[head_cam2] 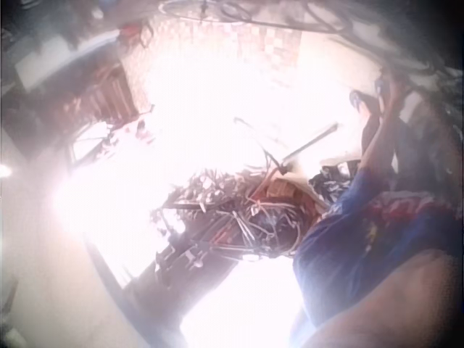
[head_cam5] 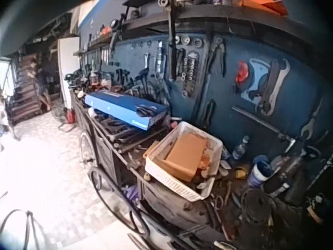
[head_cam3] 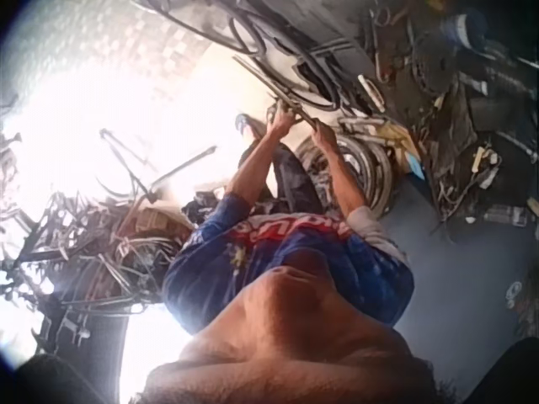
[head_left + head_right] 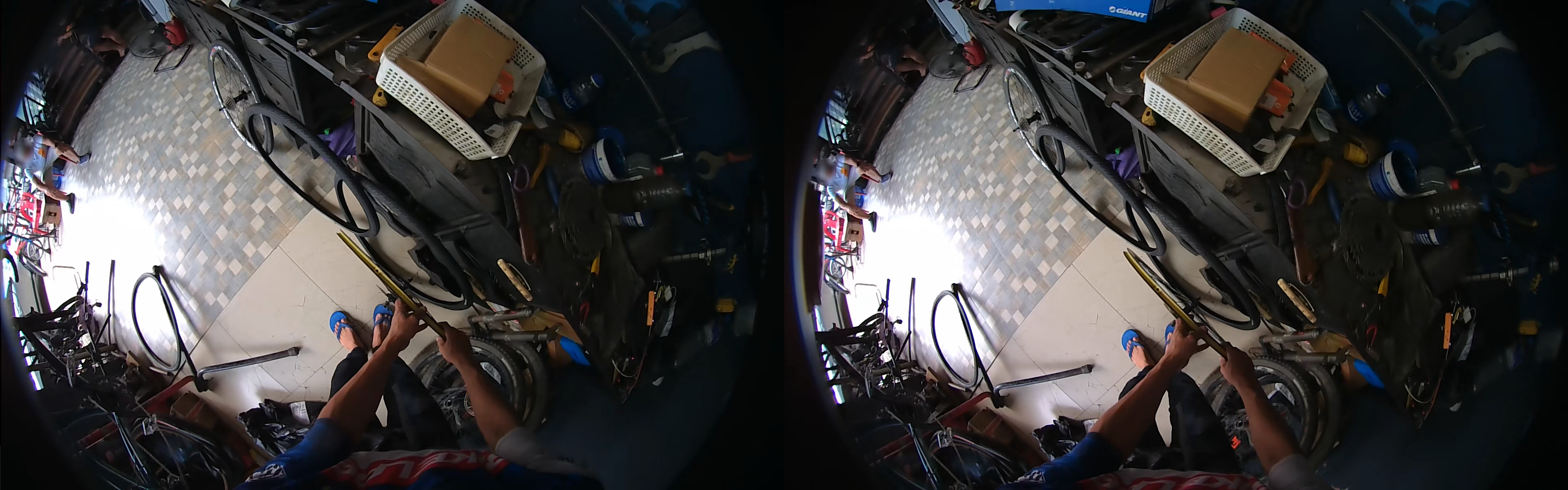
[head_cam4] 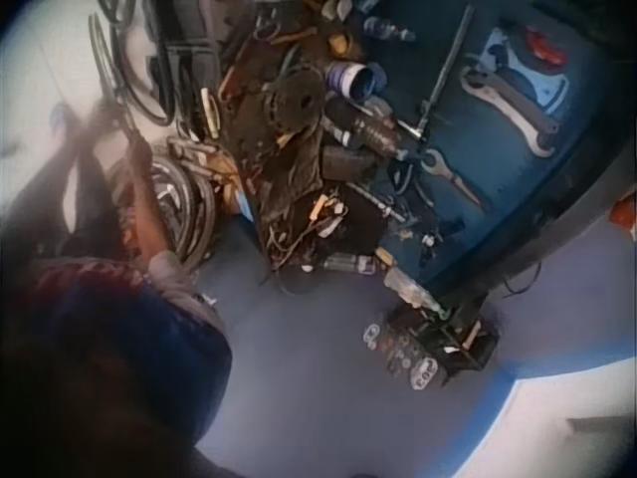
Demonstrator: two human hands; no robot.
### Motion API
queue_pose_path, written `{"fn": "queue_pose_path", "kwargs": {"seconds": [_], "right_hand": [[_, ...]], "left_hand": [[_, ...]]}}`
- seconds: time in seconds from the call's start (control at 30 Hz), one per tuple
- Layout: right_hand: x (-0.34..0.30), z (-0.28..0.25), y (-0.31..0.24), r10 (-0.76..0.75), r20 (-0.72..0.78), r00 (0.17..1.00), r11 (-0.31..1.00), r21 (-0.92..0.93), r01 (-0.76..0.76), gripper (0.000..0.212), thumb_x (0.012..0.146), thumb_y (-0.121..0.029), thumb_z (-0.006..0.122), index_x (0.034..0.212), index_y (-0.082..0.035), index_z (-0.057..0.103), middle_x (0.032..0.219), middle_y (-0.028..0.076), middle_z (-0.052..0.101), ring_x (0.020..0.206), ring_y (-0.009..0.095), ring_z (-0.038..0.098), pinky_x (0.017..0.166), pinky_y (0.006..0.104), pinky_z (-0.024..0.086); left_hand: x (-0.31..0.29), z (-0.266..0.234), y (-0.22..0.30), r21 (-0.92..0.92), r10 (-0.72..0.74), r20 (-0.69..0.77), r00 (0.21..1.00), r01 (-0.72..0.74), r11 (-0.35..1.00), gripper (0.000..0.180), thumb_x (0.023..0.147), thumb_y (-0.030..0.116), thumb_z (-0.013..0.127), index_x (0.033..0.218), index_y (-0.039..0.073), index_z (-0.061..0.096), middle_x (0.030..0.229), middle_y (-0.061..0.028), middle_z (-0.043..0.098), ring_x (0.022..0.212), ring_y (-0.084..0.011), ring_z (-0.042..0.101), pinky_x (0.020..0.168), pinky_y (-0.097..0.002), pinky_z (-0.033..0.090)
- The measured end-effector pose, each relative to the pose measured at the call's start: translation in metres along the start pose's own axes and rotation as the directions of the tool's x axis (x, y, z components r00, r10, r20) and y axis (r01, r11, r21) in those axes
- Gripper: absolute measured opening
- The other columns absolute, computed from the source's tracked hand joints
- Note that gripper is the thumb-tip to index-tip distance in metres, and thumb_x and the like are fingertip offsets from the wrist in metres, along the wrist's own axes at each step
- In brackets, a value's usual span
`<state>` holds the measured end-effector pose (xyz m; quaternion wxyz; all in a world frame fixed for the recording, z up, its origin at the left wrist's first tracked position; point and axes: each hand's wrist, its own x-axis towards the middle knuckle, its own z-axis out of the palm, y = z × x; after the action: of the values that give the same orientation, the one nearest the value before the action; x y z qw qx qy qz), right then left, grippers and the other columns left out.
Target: The person removes a bicycle tire from a wheel using tire levers, then installs a new tire onto the same wheel. The person works in a bicycle repair shop, handling the wheel, tire, and tire levers throughout the process.
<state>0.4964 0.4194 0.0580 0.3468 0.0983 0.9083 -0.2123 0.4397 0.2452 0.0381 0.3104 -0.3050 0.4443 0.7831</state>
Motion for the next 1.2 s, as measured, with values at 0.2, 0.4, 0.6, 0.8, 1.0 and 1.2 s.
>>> {"fn": "queue_pose_path", "kwargs": {"seconds": [0.2,0.4,0.6,0.8,1.0,1.2], "right_hand": [[0.025,-0.037,0.026,-0.011,-0.062,0.998,1.000,-0.014,0.010,0.039,0.094,-0.019,0.067,0.129,-0.004,0.060,0.108,0.023,0.072,0.105,0.043,0.069,0.088,0.0535,0.055],[0.038,-0.058,0.026,0.033,0.027,0.999,0.999,-0.040,-0.032,0.048,0.094,-0.023,0.067,0.138,-0.006,0.057,0.110,0.024,0.072,0.107,0.043,0.068,0.092,0.0523,0.055],[0.015,-0.084,0.012,-0.024,-0.016,1.000,0.999,-0.038,0.023,0.047,0.095,-0.024,0.065,0.138,-0.009,0.056,0.111,0.025,0.071,0.107,0.044,0.068,0.091,0.0526,0.054],[0.035,-0.091,0.006,-0.070,-0.040,0.997,0.997,-0.047,0.068,0.044,0.094,-0.023,0.066,0.134,-0.008,0.058,0.109,0.025,0.071,0.106,0.045,0.067,0.091,0.0531,0.053],[0.061,-0.072,-0.003,-0.161,-0.133,0.978,0.987,-0.046,0.156,0.038,0.093,-0.021,0.068,0.127,-0.005,0.060,0.103,0.026,0.071,0.100,0.046,0.068,0.088,0.0527,0.054],[0.044,-0.056,-0.025,-0.214,-0.013,0.977,0.976,-0.051,0.213,0.050,0.091,-0.030,0.073,0.132,-0.005,0.058,0.108,0.025,0.071,0.105,0.044,0.068,0.088,0.0517,0.055]], "left_hand": [[0.039,0.040,0.001,0.110,0.057,-0.006,0.998,-0.056,0.992,0.047,0.097,0.005,0.070,0.131,0.007,0.038,0.126,-0.0134,0.053,0.115,-0.0298,0.062,0.091,-0.0500,0.063],[0.039,0.053,0.017,0.049,0.014,-0.019,1.000,-0.013,0.999,0.048,0.098,0.003,0.067,0.134,0.011,0.037,0.126,-0.0119,0.053,0.116,-0.0282,0.060,0.093,-0.0499,0.061],[0.014,0.059,0.038,0.014,0.101,0.032,0.994,-0.102,0.995,0.039,0.098,0.002,0.067,0.127,0.010,0.041,0.117,-0.0096,0.053,0.108,-0.0259,0.062,0.088,-0.0480,0.063],[0.029,0.066,0.054,0.096,0.188,-0.021,0.982,-0.185,0.978,0.047,0.094,0.005,0.072,0.127,0.005,0.038,0.116,-0.0161,0.056,0.106,-0.0282,0.064,0.077,-0.0420,0.064],[0.054,0.044,0.058,0.027,0.187,-0.028,0.982,-0.186,0.982,0.048,0.093,0.005,0.074,0.126,0.006,0.039,0.116,-0.0155,0.059,0.105,-0.0282,0.065,0.080,-0.0457,0.065],[0.030,0.013,0.056,0.096,0.159,-0.096,0.983,-0.150,0.984,0.050,0.093,0.017,0.077,0.125,0.004,0.041,0.116,-0.0167,0.059,0.104,-0.0286,0.066,0.080,-0.0466,0.065]]}}
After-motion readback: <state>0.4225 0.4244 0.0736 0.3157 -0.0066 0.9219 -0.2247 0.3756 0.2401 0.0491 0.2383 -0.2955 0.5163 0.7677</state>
